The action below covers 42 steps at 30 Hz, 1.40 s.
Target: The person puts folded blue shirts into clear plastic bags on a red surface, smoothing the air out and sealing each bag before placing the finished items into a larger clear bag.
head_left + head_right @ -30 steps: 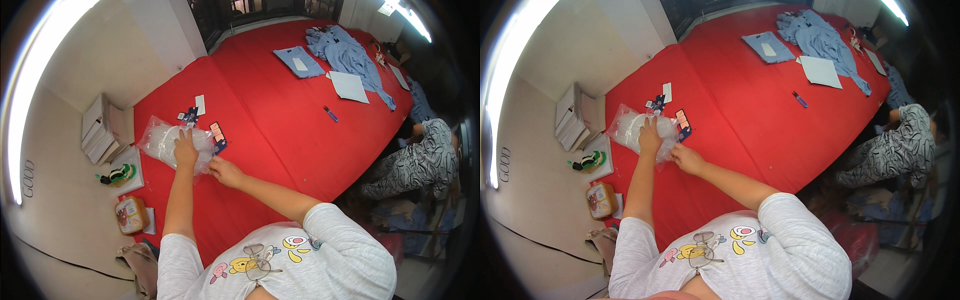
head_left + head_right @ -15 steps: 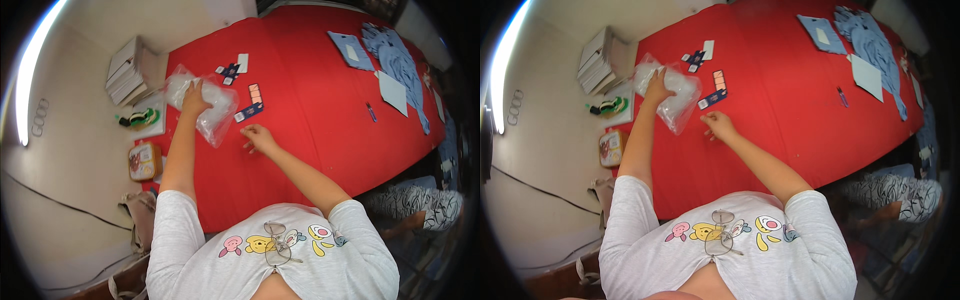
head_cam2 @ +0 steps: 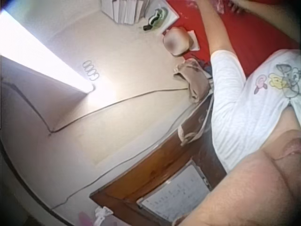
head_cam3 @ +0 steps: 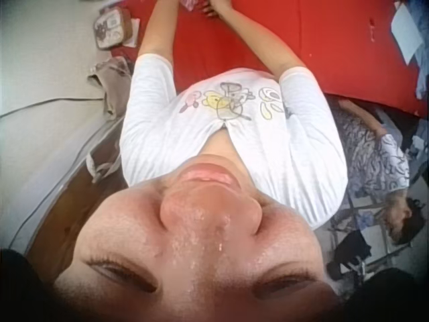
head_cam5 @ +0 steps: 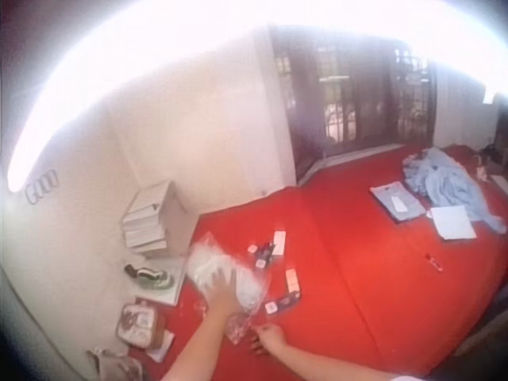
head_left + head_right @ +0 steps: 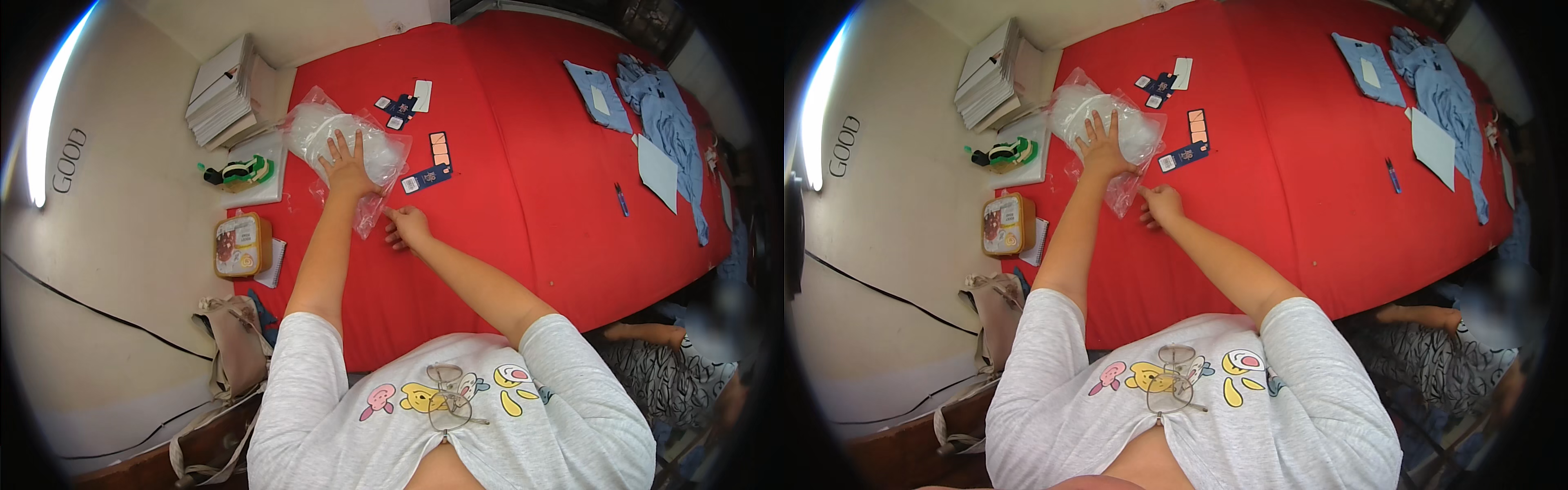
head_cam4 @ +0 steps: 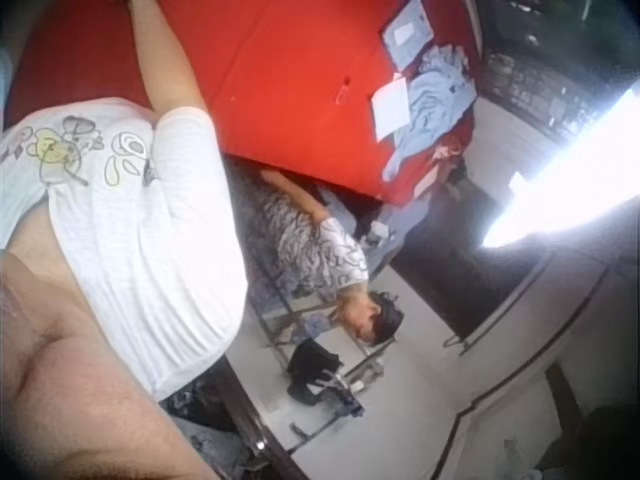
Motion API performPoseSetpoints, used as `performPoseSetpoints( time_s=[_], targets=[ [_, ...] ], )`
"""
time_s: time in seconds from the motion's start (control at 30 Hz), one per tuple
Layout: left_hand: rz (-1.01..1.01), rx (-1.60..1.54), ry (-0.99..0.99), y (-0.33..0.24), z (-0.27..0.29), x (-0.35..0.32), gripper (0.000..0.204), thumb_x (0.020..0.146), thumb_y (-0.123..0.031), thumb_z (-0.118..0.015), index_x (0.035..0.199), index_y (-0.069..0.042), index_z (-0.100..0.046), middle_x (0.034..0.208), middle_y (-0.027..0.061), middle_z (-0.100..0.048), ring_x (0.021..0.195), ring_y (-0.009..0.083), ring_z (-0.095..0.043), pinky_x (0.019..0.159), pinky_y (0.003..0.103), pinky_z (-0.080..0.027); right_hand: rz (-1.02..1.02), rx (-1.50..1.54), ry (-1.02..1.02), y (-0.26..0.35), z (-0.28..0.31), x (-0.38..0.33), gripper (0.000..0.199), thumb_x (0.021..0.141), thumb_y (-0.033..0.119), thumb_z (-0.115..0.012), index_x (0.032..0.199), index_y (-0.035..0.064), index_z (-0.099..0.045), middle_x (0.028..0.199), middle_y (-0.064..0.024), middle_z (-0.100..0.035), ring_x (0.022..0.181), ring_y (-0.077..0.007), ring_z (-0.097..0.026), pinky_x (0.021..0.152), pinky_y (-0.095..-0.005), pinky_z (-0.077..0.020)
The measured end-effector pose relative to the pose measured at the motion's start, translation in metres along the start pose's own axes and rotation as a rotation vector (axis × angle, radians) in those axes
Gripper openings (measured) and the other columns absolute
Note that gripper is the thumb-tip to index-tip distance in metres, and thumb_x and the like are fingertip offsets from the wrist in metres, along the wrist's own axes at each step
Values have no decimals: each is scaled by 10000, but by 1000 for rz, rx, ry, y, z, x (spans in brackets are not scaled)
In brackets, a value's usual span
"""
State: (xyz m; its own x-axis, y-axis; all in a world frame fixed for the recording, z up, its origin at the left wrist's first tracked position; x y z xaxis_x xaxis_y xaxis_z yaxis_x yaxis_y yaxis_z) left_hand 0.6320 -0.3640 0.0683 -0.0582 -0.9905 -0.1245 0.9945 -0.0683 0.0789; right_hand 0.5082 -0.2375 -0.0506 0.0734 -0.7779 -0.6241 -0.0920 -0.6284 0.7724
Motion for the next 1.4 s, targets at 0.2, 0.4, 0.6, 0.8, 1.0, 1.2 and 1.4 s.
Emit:
performPoseSetpoints(
  time_s=[0.2,0.4,0.6,0.8,1.0,1.2,1.4],
  targets=[
    [-21,-181,-113,-4,0,10,1613,505,-604,-1010,1757,-240,-60,1793,282,8,1656,489,-28,1235,779,-148,116,-180,90,16,-12,34,329,1079,355,-581,1092,48,-696,830,-107,-761,597,-221,-734,472,-386,-548],
    [70,4,-143,-4,-11,9,1400,692,-502,-953,1755,-252,-78,1785,262,-128,1630,486,-186,1210,754,-278,285,-341,96,23,18,10,237,1017,194,-626,965,5,-760,752,-116,-738,589,-193,-689,561,-371,-556],
    [-68,111,-337,18,-43,28,1245,795,-302,-886,1754,-271,-92,1794,199,-160,1634,451,-203,1229,694,-325,452,-479,42,27,135,-92,284,933,258,-683,880,-9,-766,776,-180,-735,703,-270,-735,689,-422,-572],
    [-42,148,-194,39,-50,48,1261,781,-222,-890,1754,-268,-89,1805,192,-106,1646,447,-162,1253,686,-291,646,-365,-690,-47,432,-171,223,871,189,-698,885,-16,-786,875,-124,-767,796,-243,-720,749,-404,-588],
    [120,52,-52,-58,4,39,1096,823,-125,-792,1730,-149,-177,1769,294,-135,1638,474,-164,1268,703,-220,560,265,-1307,-121,648,-262,85,875,-3,-652,844,67,-614,702,17,-563,594,-88,-517,543,-301,-421],
    [-253,-917,190,-227,-17,37,722,901,-230,-812,1537,-31,-536,1435,210,-655,1311,338,-652,1071,444,-533,523,152,-1251,-120,681,-246,138,965,44,-678,1098,16,-705,784,42,-573,678,-53,-512,593,-247,-394],
    [-131,-1224,728,-400,-52,23,512,1055,-293,-703,1476,-27,-585,1320,136,-714,1210,250,-708,1004,372,-589,357,-546,-1080,-117,677,-221,175,1027,227,-670,1076,66,-719,843,-174,-727,807,-338,-737,718,-446,-545]
  ],
)
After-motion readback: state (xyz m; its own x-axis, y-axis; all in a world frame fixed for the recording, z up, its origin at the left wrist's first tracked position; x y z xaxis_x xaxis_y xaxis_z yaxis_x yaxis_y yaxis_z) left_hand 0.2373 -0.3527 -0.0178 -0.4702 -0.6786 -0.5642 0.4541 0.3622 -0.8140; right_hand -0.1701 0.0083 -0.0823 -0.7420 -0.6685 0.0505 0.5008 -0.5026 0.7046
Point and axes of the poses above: each hand's wrist, its own x-axis towards the middle knuckle, its own z-axis out of the back of the hand, y = z × x, the point moved 7 cm from there along x, towards the middle knuckle
